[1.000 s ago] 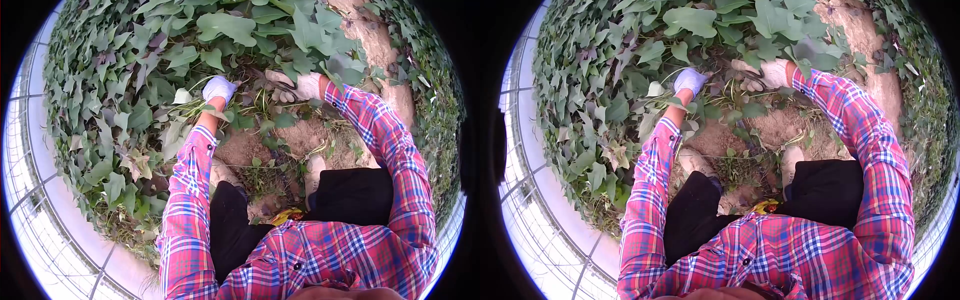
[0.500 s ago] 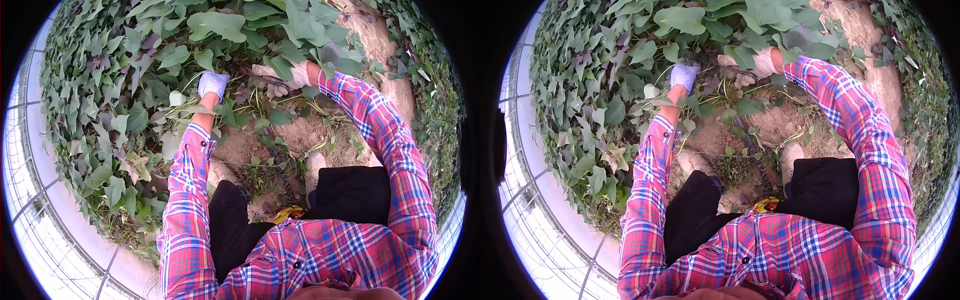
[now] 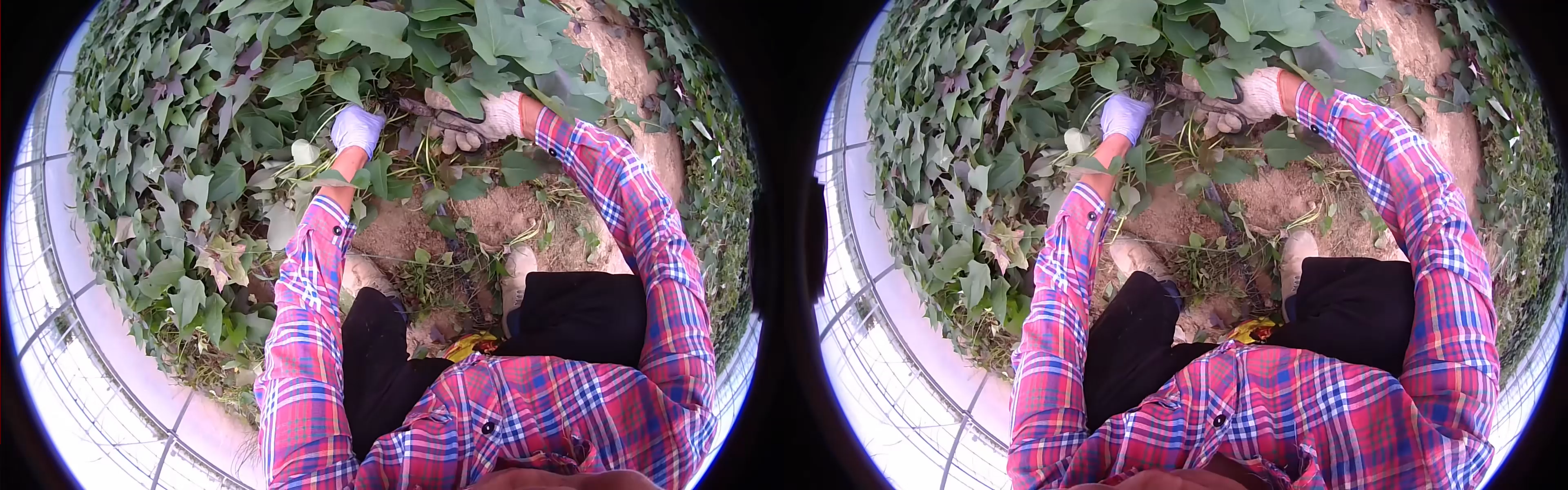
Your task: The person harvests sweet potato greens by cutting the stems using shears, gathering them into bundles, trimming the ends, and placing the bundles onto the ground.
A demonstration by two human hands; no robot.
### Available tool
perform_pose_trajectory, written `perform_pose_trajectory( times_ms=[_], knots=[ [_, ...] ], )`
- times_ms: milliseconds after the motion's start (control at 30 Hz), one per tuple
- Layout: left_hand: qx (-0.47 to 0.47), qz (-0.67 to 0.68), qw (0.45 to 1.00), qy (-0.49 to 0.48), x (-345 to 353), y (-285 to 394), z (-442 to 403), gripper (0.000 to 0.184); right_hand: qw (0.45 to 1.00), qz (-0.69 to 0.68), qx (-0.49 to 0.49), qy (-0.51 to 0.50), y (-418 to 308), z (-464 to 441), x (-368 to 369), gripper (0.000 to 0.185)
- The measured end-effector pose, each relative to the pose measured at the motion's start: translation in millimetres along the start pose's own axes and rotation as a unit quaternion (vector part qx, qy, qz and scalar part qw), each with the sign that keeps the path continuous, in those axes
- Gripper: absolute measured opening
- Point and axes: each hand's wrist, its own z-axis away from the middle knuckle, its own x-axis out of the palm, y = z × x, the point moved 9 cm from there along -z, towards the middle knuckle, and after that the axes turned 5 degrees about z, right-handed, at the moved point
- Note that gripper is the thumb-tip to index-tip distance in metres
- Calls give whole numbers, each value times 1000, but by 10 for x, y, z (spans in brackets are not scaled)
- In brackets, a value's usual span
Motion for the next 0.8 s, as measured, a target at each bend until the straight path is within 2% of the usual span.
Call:
perform_pose_trajectory(
  times_ms=[67,100,167,300,367,400,433,500,567,633,667,700,800],
  knots=[
    [-3,-4,1000,-1,10,-7,-6,46,957,-276,82,-24,130,-60,135,35],
    [-7,-7,1000,-4,17,-15,0,45,957,-277,82,-24,191,-103,142,35],
    [-9,-4,1000,-2,6,-12,8,45,975,-210,70,6,324,-225,52,63],
    [-16,4,1000,5,-36,3,48,45,972,-226,68,-25,434,-271,39,61],
    [-12,2,1000,5,-20,-36,18,44,927,-363,73,-65,524,-303,97,61],
    [-8,1,1000,7,-17,-45,14,44,845,-488,148,-162,403,-215,324,65],
    [-5,-6,1000,5,-6,-37,12,44,844,-488,150,-162,430,-221,335,65],
    [-2,-5,1000,5,2,-2,16,44,865,-471,146,-87,518,-241,250,65],
    [-3,-6,1000,3,14,-9,34,44,884,-441,126,-93,471,-309,290,67],
    [-7,-11,1000,-8,15,11,55,46,965,-224,135,9,365,-291,263,66],
    [-7,-11,1000,-9,3,22,53,46,983,-109,138,60,333,-268,185,65],
    [-14,-8,1000,-25,16,17,51,47,982,-109,139,60,456,-290,137,65],
    [-13,15,999,-44,69,-29,23,47,913,-388,118,40,799,-398,121,60]
  ],
)
